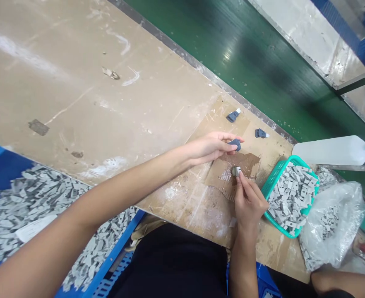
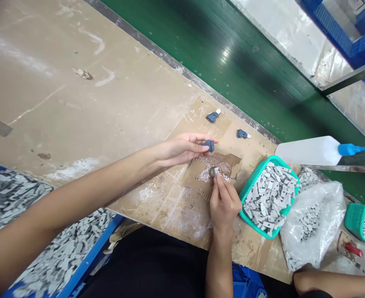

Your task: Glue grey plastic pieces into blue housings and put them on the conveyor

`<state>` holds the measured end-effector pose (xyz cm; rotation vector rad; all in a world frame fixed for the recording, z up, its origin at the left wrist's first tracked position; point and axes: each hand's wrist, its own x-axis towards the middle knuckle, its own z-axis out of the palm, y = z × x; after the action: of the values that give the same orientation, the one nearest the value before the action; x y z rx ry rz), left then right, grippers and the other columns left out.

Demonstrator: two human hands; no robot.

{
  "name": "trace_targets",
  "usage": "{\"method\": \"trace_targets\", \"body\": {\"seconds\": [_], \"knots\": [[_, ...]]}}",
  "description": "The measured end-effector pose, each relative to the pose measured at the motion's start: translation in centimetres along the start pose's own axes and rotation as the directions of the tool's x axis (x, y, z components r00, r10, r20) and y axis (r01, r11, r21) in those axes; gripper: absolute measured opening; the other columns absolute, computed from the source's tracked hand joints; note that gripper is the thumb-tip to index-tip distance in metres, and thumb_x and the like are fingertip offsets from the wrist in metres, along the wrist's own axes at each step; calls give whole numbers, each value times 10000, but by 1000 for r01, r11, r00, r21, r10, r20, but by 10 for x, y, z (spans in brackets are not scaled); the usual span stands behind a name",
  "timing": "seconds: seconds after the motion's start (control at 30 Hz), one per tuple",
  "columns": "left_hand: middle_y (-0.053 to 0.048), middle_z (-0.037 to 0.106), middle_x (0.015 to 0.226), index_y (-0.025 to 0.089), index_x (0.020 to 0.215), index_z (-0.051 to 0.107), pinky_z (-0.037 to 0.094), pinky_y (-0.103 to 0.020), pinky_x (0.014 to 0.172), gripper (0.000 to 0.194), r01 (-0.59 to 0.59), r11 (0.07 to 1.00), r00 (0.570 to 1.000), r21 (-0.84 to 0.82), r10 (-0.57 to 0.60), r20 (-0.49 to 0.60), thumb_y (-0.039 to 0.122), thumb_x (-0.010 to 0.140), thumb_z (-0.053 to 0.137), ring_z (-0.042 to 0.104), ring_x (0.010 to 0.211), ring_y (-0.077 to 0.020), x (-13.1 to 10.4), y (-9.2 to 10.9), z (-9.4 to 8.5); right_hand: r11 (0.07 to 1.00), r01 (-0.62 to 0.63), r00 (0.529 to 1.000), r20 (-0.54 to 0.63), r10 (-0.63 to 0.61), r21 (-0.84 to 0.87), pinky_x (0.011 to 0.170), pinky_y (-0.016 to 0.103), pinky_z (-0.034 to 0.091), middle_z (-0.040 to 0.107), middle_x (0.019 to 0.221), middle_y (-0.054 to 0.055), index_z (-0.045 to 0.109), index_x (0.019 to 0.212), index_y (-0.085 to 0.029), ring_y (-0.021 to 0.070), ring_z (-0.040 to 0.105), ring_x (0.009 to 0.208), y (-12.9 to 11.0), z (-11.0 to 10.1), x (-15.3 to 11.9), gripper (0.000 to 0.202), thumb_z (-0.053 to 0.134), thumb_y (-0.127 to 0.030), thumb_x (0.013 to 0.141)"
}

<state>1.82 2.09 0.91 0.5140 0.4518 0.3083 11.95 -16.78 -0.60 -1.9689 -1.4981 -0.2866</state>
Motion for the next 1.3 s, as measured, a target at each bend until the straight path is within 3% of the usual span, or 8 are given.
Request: {"method": "trace_targets", "body": {"seconds": [0.2,0.4,0.57,0.73,0.9,1.03,1.2,1.3], "knots": [[-64,661,931,88,956,728,406,-273,841,239,-3,999,1000,34,3,-23,-3,735,715,583,823,-97,-2,0,2,1000,-6,1000,21,6,-3,750,257,595,777,922,57,740,1122,-201,146,728,781,1,-1,-1,263,643,-85,907],[-39,712,873,106,1018,721,465,-310,867,309,-8,975,1000,223,2,28,10,725,736,642,780,-107,-4,-1,2,1000,-3,999,41,3,5,762,280,591,769,928,61,732,1143,-206,152,718,799,2,0,-2,278,619,-86,920],[-56,753,903,116,973,725,507,-335,902,226,-48,915,998,400,63,-25,36,761,721,682,810,-127,-3,-4,2,999,-19,1000,25,18,30,762,292,591,771,935,59,729,1158,-223,155,716,808,0,-1,-2,292,618,-93,921],[-55,759,866,114,908,713,546,-348,889,204,-106,800,986,590,164,-45,11,731,715,714,830,-158,-6,-6,4,952,-209,972,-58,227,225,748,329,588,773,960,62,751,1113,-229,176,718,818,-9,-12,3,266,667,-107,892],[-46,760,788,123,828,729,564,-327,815,173,-83,744,996,663,70,47,21,689,726,721,778,-174,-11,-8,9,868,-310,926,-82,368,389,672,339,573,764,873,36,769,1065,-250,180,701,735,-14,-24,9,232,684,-138,880],[-44,763,788,125,810,729,560,-300,784,181,-57,770,995,636,-10,102,1,680,711,719,761,-163,-15,-11,15,867,-247,935,-127,330,433,610,331,553,749,825,29,770,1053,-261,173,682,681,-16,-25,10,231,677,-144,877],[-28,762,798,126,798,712,571,-273,793,214,-51,824,989,564,-38,145,-40,675,657,716,754,-135,-19,-15,18,859,-218,956,-78,284,464,630,335,564,755,869,28,756,1098,-286,172,691,713,-17,-25,8,295,664,-111,879],[-28,763,792,127,816,713,576,-270,780,231,-26,792,991,609,-59,119,-45,682,634,718,743,-136,-20,-15,21,875,-185,969,-62,237,447,643,323,571,762,914,26,745,1127,-306,169,697,754,-17,-26,9,346,662,-85,875]]}}
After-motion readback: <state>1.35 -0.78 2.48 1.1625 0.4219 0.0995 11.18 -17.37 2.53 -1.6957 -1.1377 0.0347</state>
